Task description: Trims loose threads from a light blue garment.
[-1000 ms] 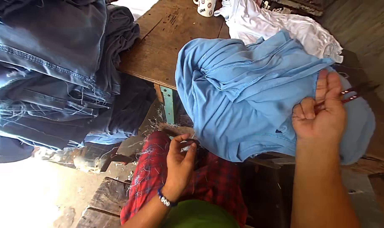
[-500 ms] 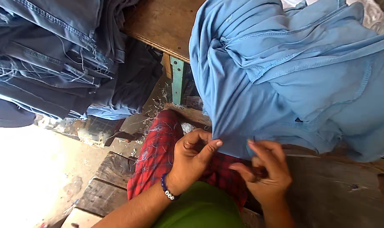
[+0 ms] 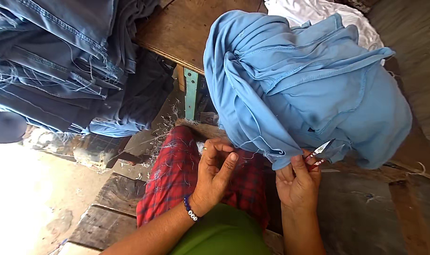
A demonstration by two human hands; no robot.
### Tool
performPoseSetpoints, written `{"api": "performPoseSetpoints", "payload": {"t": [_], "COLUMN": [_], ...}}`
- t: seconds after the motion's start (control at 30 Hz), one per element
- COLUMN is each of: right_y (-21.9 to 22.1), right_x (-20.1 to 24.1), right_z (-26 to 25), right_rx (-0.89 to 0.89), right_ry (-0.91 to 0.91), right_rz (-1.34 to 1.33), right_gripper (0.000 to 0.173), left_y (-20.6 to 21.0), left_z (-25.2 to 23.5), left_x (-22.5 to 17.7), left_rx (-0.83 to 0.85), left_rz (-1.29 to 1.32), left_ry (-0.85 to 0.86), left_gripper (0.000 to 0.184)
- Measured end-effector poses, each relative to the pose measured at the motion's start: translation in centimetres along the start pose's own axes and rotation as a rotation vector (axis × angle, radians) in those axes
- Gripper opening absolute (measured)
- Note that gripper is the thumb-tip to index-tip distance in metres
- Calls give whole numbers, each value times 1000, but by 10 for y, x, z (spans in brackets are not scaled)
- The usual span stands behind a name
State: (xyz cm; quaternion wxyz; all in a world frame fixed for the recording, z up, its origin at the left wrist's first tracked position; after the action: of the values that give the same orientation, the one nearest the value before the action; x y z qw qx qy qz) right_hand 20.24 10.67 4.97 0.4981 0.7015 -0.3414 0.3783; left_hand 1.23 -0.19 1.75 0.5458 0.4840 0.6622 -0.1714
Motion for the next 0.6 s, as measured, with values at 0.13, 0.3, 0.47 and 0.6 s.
{"api": "performPoseSetpoints", "payload": {"t": [0.13,0.3,0.47,0.6], "right_y": [2,9,7,8], "right_x": [2,2,-4,-15], "right_z": [4,9,11,14], "right_rx": [38,118,150,172], "right_ry": [-34,-102,-130,-108], "right_rz": [26,122,174,193], "right_gripper": [13,9,9,8], "left_y": [25,33,1,-23], "left_z": [-13,-17,-7,6], "left_x": [1,4,4,1], "left_rx": [155,176,115,17], "left_rz": [118,139,168,84], "left_ry": [-70,-223,-268,-249], "left_gripper": [41,16,13,16]}}
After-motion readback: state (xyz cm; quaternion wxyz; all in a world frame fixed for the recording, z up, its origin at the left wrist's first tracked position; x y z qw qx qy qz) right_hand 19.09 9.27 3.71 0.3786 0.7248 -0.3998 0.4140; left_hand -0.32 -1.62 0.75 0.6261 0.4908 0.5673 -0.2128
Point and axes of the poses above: each hand's wrist, its own z-axis away from the middle knuckle, its own y-axis out of the palm, x = y × z, the point moved 10 cm from there along -z, towards the middle knuckle, and after that the axes turned 1 degree about -y, right-handed, at the moved point
